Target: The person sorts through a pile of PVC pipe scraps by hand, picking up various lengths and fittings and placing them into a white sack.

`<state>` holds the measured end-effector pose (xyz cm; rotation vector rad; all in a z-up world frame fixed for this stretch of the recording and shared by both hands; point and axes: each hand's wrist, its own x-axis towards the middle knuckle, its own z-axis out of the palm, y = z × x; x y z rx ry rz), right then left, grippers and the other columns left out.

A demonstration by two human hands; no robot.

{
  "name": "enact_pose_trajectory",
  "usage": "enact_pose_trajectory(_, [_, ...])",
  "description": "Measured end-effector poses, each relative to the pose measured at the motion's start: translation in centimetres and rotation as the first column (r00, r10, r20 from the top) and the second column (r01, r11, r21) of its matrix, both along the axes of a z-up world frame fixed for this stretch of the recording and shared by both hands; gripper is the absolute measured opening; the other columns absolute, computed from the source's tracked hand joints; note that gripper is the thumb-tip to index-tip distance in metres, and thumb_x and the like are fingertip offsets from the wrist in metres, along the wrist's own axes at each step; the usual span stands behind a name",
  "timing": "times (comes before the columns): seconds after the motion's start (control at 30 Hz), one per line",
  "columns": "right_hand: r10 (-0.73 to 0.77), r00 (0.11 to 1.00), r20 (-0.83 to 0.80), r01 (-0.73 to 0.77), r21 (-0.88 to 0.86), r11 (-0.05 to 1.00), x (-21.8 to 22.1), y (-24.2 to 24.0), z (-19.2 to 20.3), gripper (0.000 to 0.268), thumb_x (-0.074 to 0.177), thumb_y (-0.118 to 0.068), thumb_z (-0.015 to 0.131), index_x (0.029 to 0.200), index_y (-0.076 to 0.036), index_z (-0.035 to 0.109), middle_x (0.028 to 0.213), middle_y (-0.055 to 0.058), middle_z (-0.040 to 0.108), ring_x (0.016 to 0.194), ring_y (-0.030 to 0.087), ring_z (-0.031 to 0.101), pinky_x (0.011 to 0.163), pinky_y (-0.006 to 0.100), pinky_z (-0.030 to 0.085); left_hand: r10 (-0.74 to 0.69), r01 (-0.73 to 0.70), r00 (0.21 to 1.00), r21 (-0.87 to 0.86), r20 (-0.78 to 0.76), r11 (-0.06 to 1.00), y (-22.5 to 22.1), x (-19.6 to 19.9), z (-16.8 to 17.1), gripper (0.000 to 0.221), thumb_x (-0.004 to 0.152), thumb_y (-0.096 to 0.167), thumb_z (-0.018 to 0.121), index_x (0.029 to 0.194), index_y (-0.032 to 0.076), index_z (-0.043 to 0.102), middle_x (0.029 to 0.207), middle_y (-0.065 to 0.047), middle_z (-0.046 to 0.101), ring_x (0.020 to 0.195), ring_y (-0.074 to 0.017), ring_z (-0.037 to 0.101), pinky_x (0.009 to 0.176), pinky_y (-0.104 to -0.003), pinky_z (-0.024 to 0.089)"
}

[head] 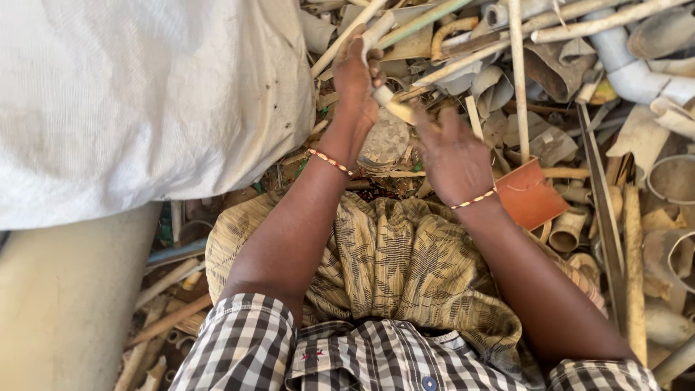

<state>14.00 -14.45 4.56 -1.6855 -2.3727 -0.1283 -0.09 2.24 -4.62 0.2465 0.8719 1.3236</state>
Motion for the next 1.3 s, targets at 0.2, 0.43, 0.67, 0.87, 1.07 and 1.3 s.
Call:
enact_pose_trajectory(0.2, [-0.192,0.977,-0.097,0.120,-0.496,0.860,-0.4,1.2,0.3,0.019,0.107,-0.014,0.049,0.122,-0.006,0.057,0.065,0.013,0.057,0.049,0.025,0.057,0.041,0.039,0.046,-0.039,0.036,0.996,0.043,0.080,0.998,-0.5,-1.8,0.7,0.040,0.107,0.018,0.041,0.139,-0.002,0.056,0.074,-0.011,0.060,0.049,-0.0069,0.039,0.036,-0.023,0.033])
enact_pose_trajectory(0.43, [-0.305,0.948,-0.089,0.184,-0.630,0.755,-2.0,0.8,0.2,0.015,0.107,-0.015,0.044,0.111,-0.004,0.054,0.058,0.008,0.054,0.041,0.017,0.050,0.032,0.033,0.044,-0.033,0.031,0.992,0.025,0.119,0.999,0.1,-2.8,0.7,0.043,0.107,0.016,0.046,0.142,-0.008,0.053,0.073,-0.013,0.059,0.049,-0.0081,0.042,0.037,-0.022,0.034])
enact_pose_trajectory(0.67, [-0.237,0.970,-0.047,0.178,-0.525,0.832,-1.9,0.5,1.1,0.015,0.105,-0.009,0.045,0.111,-0.003,0.057,0.065,0.009,0.057,0.045,0.015,0.052,0.032,0.029,0.043,-0.122,0.096,0.969,0.128,0.215,0.987,0.9,-3.6,-1.2,0.047,0.105,0.016,0.050,0.145,-0.008,0.049,0.079,-0.010,0.058,0.052,-0.0067,0.042,0.040,-0.020,0.037])
enact_pose_trajectory(0.87, [-0.298,0.941,-0.160,0.148,-0.600,0.786,-2.0,0.8,1.3,0.027,0.104,-0.012,0.044,0.130,-0.012,0.052,0.060,0.007,0.056,0.042,0.015,0.051,0.033,0.029,0.043,-0.185,0.138,0.945,0.182,0.269,0.973,1.2,-4.0,-1.7,0.049,0.104,0.019,0.051,0.145,-0.007,0.049,0.081,-0.010,0.059,0.052,-0.0062,0.041,0.039,-0.020,0.035])
enact_pose_trajectory(1.07, [-0.231,0.953,-0.194,0.102,-0.512,0.853,-1.5,0.5,0.9,0.018,0.107,-0.018,0.045,0.115,-0.009,0.059,0.064,0.005,0.055,0.043,0.013,0.049,0.035,0.028,0.042,-0.286,0.207,0.902,0.257,0.324,0.944,0.6,-4.0,0.6,0.044,0.104,0.017,0.051,0.142,-0.005,0.049,0.086,-0.012,0.061,0.052,-0.0049,0.040,0.040,-0.018,0.035])
enact_pose_trajectory(1.3, [-0.181,0.980,-0.080,0.146,-0.324,0.935,-1.6,0.6,1.2,0.022,0.109,-0.020,0.047,0.100,-0.003,0.056,0.064,0.009,0.057,0.040,0.015,0.048,0.033,0.032,0.040,-0.250,0.207,0.920,0.167,0.301,0.964,-0.1,-3.4,2.7,0.042,0.108,0.014,0.045,0.142,-0.012,0.045,0.083,-0.014,0.059,0.049,-0.0066,0.039,0.037,-0.020,0.035])
